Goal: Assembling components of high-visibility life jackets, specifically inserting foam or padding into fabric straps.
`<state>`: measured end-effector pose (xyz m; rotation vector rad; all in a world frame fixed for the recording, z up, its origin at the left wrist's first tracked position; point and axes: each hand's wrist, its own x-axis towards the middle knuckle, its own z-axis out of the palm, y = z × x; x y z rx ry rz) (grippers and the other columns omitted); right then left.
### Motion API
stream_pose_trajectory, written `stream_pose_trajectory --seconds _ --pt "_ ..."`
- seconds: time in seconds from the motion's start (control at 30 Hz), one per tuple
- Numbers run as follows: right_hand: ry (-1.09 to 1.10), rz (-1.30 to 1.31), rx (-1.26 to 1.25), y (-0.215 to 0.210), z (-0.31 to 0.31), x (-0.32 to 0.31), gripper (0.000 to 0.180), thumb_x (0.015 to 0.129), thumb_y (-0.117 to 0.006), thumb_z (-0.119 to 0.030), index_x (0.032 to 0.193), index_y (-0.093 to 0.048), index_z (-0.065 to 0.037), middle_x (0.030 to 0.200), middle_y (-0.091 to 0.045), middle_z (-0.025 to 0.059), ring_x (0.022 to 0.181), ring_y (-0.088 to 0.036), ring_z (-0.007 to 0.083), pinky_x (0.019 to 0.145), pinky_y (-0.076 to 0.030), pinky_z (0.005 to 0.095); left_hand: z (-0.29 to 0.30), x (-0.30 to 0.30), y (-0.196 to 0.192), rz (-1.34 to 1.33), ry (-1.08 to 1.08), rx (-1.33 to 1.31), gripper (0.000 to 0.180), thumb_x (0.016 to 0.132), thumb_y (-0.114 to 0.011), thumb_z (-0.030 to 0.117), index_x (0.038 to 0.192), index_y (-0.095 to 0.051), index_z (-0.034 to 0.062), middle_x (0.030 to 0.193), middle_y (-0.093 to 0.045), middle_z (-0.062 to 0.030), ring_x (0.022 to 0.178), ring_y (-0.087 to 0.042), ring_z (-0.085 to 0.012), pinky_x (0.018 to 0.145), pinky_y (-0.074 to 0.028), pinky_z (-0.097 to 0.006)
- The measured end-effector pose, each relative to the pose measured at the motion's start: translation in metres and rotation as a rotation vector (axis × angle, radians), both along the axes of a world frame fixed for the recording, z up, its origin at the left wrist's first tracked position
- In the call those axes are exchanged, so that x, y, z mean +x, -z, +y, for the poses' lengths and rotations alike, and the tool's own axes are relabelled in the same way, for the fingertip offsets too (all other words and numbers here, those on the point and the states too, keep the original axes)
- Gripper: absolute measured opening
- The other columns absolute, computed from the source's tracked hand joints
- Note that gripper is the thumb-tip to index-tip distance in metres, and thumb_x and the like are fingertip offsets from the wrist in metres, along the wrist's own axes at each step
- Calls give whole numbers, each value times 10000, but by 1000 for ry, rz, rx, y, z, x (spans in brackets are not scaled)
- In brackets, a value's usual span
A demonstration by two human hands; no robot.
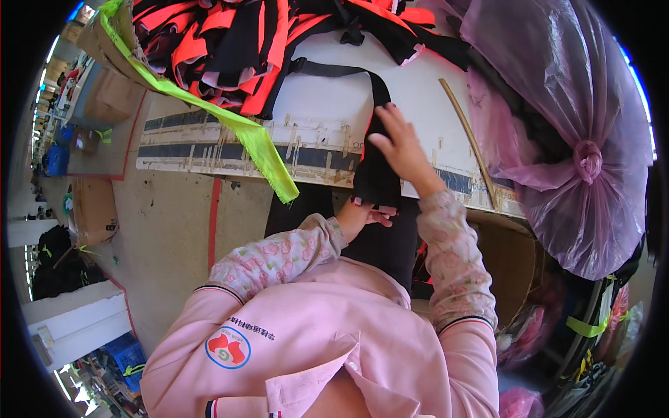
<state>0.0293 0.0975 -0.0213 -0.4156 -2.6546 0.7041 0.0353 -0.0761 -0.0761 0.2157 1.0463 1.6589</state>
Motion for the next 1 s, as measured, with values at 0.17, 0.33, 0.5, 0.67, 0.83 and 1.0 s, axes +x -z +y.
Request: stream_pose_trajectory --seconds 0.17,0.33,0.5,0.67,0.83,1.0 --pt "486 -162 239 -13 66 109 402 781 -552 -56 1179 -501 -47 1134 -539 184 1025 -526 355 865 -431 402 3 0 4 -70 17 -64 287 939 -413 249 1034 -573 30 926 -628 -121 773 -635 -205 768 -520 -356" --pt "577 -540 500 8 79 156 373 759 -543 -55 1129 -495 -58 1017 -548 156 928 -549 340 738 -468 432 2 0 6 -64 40 -45 303 935 -433 276 1038 -571 27 929 -628 -122 764 -635 -192 774 -517 -353" --pt "501 -376 421 11 89 163 287 779 -510 -20 1065 -495 -13 943 -542 188 871 -557 323 724 -467 425 2 2 1 -31 -15 -13 298 952 -398 245 1072 -537 10 958 -620 -159 807 -626 -235 676 -552 -350" --pt "445 1 -694 -38 18 197 149 939 -422 -168 975 -512 -55 662 -526 16 418 -416 36 334 -296 196 -2 2 3 -67 -28 -56 264 929 -332 106 1056 -533 -9 936 -623 -179 788 -624 -240 639 -560 -353" --pt "214 -386 -890 -58 -43 299 198 949 -415 -178 946 -544 -27 578 -509 -11 433 -362 16 397 -282 166 5 8 23 -41 -33 -111 260 919 -329 89 1044 -525 -26 913 -631 -186 741 -635 -249 590 -550 -329" --pt "302 -545 -1055 -37 -77 340 220 936 -460 -194 938 -590 -16 576 -486 -34 510 -444 27 473 -365 189 10 15 35 224 -66 -90 246 911 -327 74 1033 -513 -30 872 -638 -175 620 -640 -255 511 -518 -306"
